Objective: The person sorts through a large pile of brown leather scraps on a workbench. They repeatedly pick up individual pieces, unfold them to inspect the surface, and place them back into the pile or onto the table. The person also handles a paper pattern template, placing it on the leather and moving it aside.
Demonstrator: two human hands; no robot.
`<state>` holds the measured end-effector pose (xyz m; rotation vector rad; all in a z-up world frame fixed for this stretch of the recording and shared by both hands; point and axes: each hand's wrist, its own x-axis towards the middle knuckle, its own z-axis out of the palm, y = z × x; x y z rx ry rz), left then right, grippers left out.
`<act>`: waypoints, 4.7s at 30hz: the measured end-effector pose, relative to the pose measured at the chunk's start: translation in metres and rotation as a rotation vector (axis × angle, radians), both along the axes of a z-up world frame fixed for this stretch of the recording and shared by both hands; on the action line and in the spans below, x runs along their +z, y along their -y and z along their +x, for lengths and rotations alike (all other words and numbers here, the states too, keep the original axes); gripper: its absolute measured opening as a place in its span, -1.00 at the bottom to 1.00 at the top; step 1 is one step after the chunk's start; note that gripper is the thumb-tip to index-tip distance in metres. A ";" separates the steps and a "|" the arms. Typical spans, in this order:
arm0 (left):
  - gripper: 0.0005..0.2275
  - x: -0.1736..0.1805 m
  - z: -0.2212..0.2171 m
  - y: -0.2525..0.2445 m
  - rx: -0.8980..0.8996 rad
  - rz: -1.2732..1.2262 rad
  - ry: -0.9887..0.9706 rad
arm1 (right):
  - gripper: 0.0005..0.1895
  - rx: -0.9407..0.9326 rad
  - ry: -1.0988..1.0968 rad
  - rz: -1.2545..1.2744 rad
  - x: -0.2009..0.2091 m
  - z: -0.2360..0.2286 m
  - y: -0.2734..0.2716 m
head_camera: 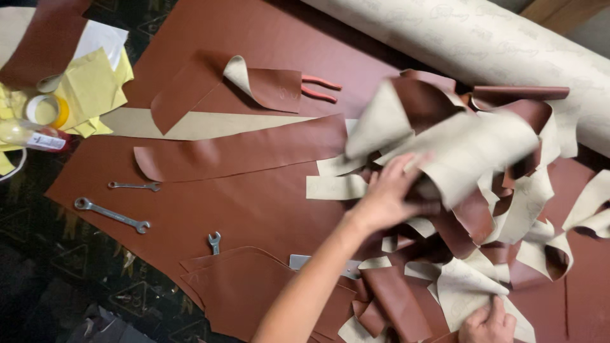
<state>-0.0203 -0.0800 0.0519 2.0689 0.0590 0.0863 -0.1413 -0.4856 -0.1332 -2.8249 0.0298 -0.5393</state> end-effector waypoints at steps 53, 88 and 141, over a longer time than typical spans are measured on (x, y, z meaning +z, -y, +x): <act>-0.60 0.016 -0.404 0.026 0.421 0.405 -0.301 | 0.06 0.117 -0.433 0.620 0.144 -0.069 -0.077; -0.52 -0.011 -0.456 0.058 0.328 0.708 -0.416 | -0.17 0.073 -0.611 0.127 0.117 -0.049 0.112; -0.88 -0.014 -0.356 -0.418 0.695 0.559 -0.239 | -0.48 0.025 -0.686 0.272 0.134 -0.163 -0.306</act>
